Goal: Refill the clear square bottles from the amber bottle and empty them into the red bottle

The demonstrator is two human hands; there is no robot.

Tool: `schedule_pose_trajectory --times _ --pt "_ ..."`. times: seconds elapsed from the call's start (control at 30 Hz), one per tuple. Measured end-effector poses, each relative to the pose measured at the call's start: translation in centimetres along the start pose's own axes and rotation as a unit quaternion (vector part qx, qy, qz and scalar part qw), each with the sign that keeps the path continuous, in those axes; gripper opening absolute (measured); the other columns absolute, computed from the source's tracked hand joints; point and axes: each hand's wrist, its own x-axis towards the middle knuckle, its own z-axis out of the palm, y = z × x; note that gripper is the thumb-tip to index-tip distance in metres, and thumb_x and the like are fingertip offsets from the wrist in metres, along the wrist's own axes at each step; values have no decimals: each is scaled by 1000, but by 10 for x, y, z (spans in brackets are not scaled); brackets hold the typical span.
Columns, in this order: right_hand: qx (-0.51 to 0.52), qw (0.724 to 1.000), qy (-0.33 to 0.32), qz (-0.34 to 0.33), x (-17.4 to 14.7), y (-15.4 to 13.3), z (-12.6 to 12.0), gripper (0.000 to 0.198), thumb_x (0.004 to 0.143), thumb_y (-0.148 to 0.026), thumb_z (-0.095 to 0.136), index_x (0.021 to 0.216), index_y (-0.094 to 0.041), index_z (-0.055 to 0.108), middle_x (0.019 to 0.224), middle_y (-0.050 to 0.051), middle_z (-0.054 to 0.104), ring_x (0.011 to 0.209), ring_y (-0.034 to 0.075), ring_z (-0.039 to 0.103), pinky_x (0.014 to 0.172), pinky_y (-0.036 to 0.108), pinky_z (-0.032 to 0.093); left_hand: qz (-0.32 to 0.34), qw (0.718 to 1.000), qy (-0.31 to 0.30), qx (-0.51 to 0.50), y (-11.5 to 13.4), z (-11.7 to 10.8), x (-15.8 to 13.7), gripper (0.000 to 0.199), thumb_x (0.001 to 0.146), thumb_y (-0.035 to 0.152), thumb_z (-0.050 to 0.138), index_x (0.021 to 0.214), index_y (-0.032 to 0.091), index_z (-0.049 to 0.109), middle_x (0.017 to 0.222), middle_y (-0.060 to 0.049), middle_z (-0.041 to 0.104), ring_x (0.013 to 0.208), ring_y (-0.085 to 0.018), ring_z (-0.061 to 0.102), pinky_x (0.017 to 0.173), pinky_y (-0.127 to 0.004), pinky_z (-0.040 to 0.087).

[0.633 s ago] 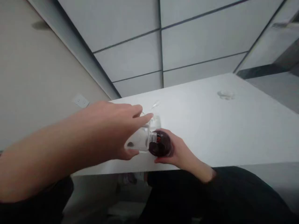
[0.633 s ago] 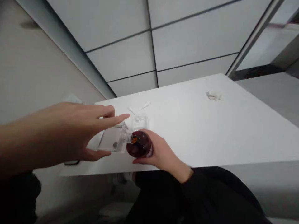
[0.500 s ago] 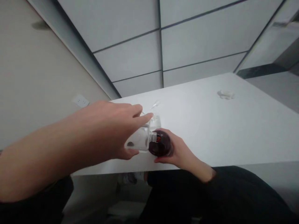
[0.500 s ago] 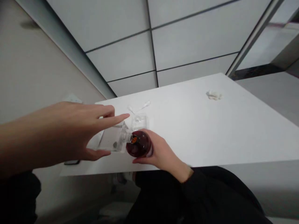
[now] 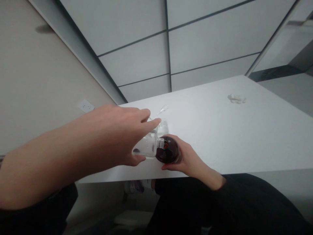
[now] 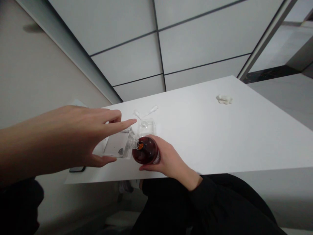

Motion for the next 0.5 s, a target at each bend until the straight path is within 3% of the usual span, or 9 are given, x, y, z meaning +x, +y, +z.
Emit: schedule_pose_trajectory --times 0.5 --pt "-4 1000 0 1 -1 1 1 86 66 -54 98 140 -28 62 141 13 71 133 37 67 115 56 51 -5 1000 -25 13 3 -6 3 57 76 41 80 131 38 70 98 -6 74 84 -26 71 69 -34 51"
